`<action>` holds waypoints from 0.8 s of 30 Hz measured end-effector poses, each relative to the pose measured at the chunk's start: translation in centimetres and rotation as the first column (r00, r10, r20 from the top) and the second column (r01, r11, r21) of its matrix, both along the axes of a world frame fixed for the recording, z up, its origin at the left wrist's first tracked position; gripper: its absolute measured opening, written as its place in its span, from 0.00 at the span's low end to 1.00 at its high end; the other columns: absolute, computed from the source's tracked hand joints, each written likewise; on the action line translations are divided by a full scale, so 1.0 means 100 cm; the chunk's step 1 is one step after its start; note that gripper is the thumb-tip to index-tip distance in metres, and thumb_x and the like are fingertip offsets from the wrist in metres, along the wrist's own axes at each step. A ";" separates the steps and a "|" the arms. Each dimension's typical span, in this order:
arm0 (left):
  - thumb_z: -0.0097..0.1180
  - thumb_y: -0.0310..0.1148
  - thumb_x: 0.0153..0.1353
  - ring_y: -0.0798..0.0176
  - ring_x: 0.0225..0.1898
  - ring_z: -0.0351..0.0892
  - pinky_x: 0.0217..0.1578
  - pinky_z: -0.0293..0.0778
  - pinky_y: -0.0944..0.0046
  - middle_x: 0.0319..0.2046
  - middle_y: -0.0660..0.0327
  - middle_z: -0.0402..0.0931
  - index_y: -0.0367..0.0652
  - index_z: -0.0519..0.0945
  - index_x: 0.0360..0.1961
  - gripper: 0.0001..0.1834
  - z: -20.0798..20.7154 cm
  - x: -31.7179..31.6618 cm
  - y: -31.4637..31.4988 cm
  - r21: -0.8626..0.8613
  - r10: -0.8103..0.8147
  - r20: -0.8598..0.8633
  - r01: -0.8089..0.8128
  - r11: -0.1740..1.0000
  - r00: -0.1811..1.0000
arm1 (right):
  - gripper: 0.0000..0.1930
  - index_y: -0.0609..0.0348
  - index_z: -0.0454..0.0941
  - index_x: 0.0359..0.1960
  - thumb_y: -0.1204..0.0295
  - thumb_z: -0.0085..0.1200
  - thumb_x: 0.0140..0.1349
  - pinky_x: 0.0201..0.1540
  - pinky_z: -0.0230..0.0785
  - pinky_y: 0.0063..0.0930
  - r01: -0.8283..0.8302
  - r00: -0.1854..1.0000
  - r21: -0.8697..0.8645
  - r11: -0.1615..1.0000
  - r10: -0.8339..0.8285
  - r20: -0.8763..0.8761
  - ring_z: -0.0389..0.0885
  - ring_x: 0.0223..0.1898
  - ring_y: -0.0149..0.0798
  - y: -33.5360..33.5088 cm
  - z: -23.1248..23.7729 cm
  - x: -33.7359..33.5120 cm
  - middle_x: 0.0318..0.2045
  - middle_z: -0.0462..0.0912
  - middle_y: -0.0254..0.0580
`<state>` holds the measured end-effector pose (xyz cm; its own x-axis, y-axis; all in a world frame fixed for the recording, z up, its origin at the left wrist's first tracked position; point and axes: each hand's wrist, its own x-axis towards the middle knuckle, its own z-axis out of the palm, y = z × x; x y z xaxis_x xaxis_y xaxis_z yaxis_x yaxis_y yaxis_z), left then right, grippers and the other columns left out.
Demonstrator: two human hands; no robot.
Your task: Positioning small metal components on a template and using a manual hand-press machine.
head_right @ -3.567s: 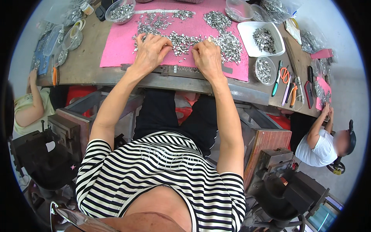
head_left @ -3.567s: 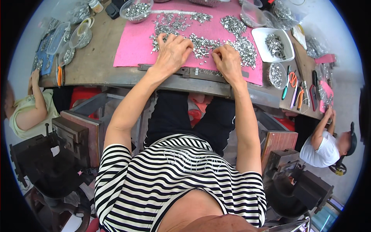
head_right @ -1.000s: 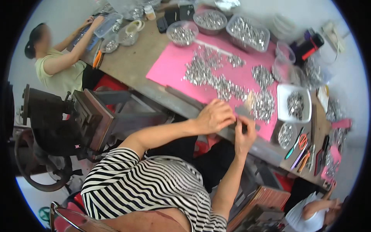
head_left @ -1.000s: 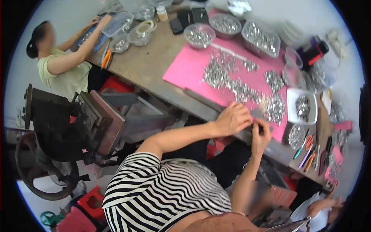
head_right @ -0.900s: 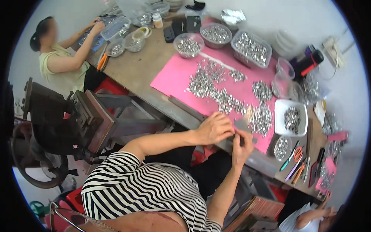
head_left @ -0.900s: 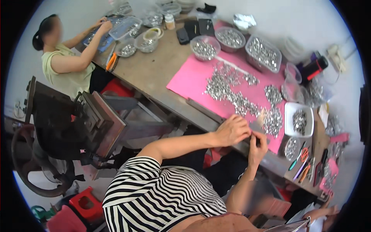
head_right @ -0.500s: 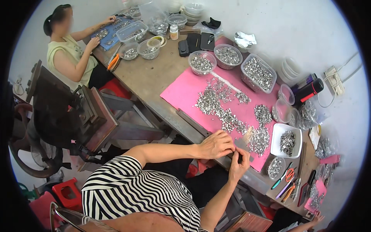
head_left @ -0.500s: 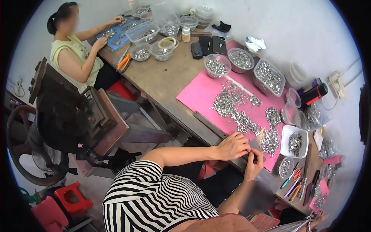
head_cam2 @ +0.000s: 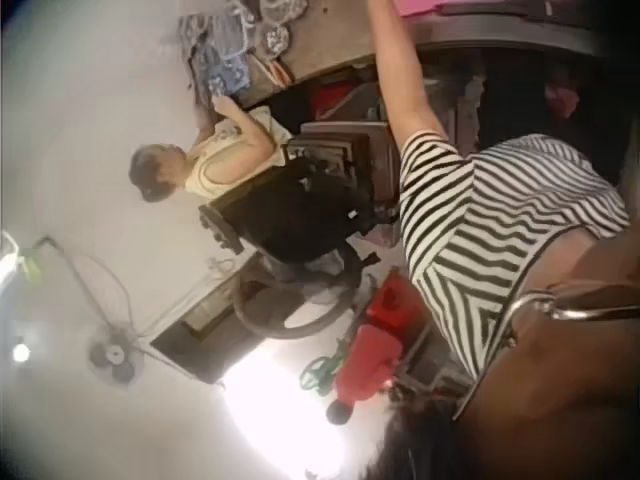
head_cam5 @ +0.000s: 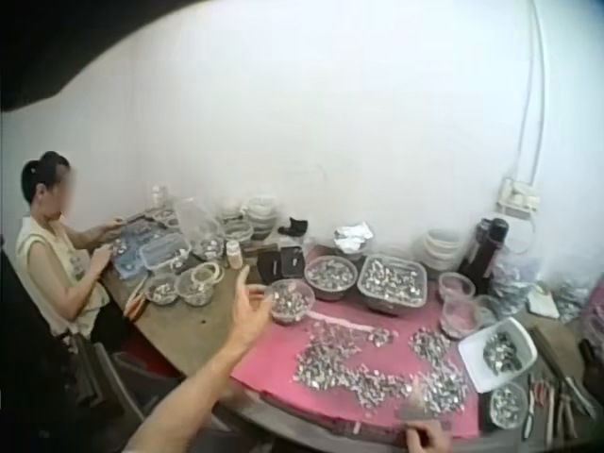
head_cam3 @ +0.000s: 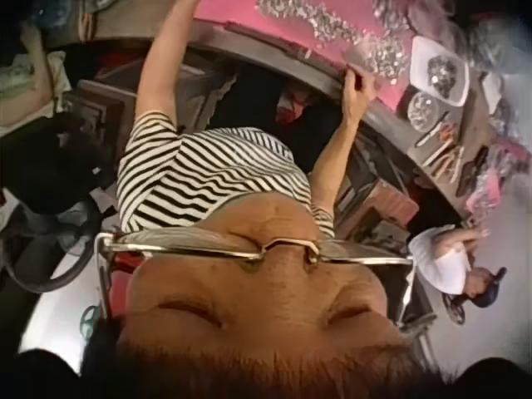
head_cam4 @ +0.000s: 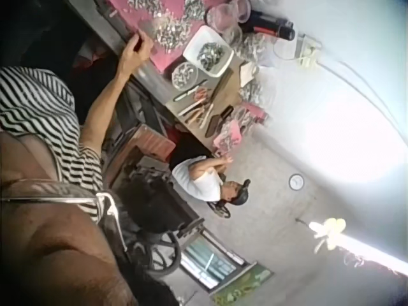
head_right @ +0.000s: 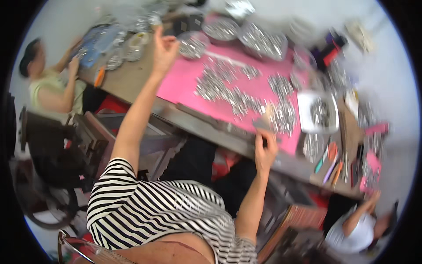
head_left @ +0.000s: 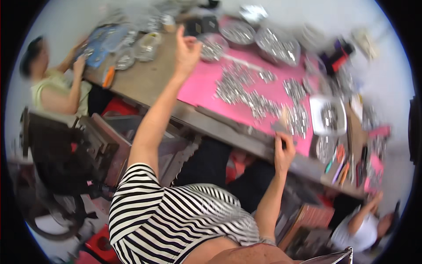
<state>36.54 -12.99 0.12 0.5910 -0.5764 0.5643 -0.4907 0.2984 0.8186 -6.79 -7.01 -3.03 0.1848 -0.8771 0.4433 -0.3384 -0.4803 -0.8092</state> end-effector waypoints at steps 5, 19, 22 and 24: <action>0.62 0.27 0.64 0.62 0.49 0.79 0.52 0.75 0.62 0.44 0.60 0.81 0.39 0.80 0.51 0.15 0.032 -0.128 0.058 0.104 -0.281 0.246 0.263 0.959 0.927 | 0.05 0.63 0.84 0.39 0.81 0.59 0.62 0.41 0.71 0.28 0.003 0.999 0.026 1.000 -0.004 0.040 0.81 0.35 0.36 -0.006 0.001 0.008 0.33 0.83 0.41; 0.65 0.31 0.57 0.59 0.47 0.76 0.61 0.59 0.46 0.37 0.65 0.79 0.48 0.84 0.37 0.07 -0.026 -0.235 0.093 0.290 -0.515 0.524 0.426 0.857 0.678 | 0.05 0.63 0.84 0.40 0.78 0.59 0.64 0.35 0.73 0.25 -0.024 0.999 0.151 0.988 0.030 -0.038 0.81 0.30 0.30 -0.026 0.012 -0.002 0.31 0.81 0.38; 0.66 0.32 0.58 0.59 0.47 0.76 0.62 0.59 0.45 0.37 0.65 0.79 0.48 0.84 0.37 0.06 -0.028 -0.239 0.092 0.276 -0.486 0.551 0.401 0.873 0.678 | 0.06 0.63 0.85 0.42 0.77 0.59 0.66 0.37 0.70 0.20 -0.029 0.995 0.140 0.990 0.042 -0.094 0.77 0.33 0.24 -0.021 0.016 -0.001 0.34 0.81 0.33; 0.66 0.32 0.57 0.59 0.47 0.76 0.62 0.59 0.45 0.38 0.65 0.78 0.49 0.84 0.38 0.07 -0.028 -0.239 0.092 0.279 -0.483 0.560 0.395 0.875 0.673 | 0.06 0.63 0.85 0.42 0.77 0.59 0.65 0.35 0.69 0.21 -0.045 0.998 0.134 0.990 0.050 -0.033 0.77 0.32 0.24 -0.016 0.016 -0.003 0.33 0.80 0.33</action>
<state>12.60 -3.78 -2.72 -0.1825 -0.7709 0.6102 -0.7242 0.5252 0.4469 -7.10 -8.58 -1.44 0.2413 -0.9178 0.3154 -0.3479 -0.3852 -0.8547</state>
